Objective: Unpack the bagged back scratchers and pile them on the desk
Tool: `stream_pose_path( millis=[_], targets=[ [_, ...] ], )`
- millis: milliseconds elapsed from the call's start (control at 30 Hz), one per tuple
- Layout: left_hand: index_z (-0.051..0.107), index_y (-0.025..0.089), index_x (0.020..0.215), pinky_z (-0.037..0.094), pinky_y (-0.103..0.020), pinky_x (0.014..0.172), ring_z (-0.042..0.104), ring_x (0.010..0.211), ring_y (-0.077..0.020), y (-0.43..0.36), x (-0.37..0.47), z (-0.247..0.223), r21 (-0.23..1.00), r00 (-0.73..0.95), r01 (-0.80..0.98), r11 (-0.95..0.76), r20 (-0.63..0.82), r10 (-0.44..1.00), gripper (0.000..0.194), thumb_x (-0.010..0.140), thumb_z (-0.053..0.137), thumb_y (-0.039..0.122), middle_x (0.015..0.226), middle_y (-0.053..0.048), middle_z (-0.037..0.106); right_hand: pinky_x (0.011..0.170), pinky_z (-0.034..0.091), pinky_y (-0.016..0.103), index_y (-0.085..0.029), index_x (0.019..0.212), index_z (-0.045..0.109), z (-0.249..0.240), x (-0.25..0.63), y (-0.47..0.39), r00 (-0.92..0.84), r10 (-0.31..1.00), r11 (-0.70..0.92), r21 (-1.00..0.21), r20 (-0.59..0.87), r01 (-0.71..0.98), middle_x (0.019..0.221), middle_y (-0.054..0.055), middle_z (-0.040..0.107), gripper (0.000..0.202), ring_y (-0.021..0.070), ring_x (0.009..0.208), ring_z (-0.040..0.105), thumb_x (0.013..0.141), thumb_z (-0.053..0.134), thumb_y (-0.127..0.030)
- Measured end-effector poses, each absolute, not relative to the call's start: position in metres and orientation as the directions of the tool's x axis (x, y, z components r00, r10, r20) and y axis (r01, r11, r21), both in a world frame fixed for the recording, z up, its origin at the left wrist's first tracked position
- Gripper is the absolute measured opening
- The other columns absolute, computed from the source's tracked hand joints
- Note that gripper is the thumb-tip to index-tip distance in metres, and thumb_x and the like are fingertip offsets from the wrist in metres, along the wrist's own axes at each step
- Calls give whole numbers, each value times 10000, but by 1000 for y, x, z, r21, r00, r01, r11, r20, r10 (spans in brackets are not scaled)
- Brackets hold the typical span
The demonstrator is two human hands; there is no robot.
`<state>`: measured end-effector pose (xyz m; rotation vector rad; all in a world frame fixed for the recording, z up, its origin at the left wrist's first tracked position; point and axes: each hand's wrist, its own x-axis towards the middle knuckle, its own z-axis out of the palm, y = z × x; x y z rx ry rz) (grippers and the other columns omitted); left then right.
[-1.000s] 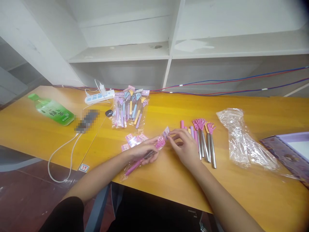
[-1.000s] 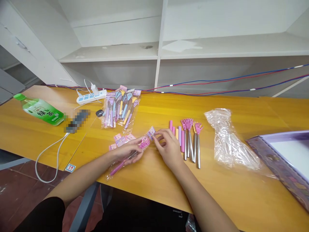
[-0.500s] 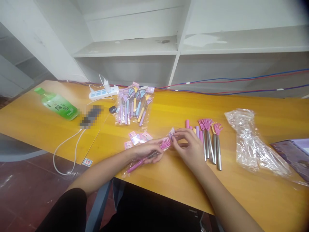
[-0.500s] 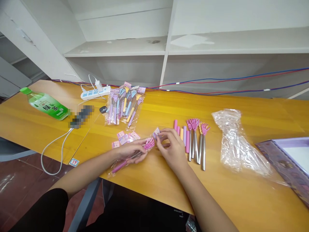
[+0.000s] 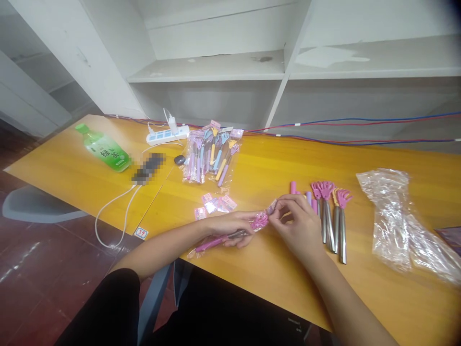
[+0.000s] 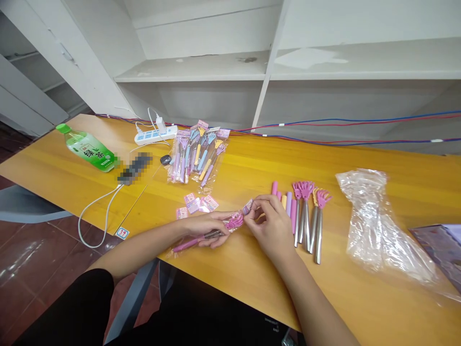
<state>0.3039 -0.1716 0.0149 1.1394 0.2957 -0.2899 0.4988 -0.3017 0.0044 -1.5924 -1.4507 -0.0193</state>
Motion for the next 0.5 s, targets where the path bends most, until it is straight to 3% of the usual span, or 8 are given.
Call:
stream_pose_path(
  millis=[200,500],
  targets=[
    [207,207,1737,297,-183,345,444,310,-109,-169,307,14,837,947,291,464,-320,-18,853,946,524,209,618,25,670,671,672,281,-235,1016,666,5,502,-301,307,841,142,-729,446,669,1130,66,652,85,135,790,688,1016,681,-319],
    [275,216,1705,284,-182,342,430,316,-112,-170,305,10,847,949,292,445,-315,-23,781,960,508,196,635,26,677,613,675,271,-225,990,715,0,496,-301,340,820,120,-720,460,684,1155,85,674,154,138,769,711,1026,670,-367]
  ],
)
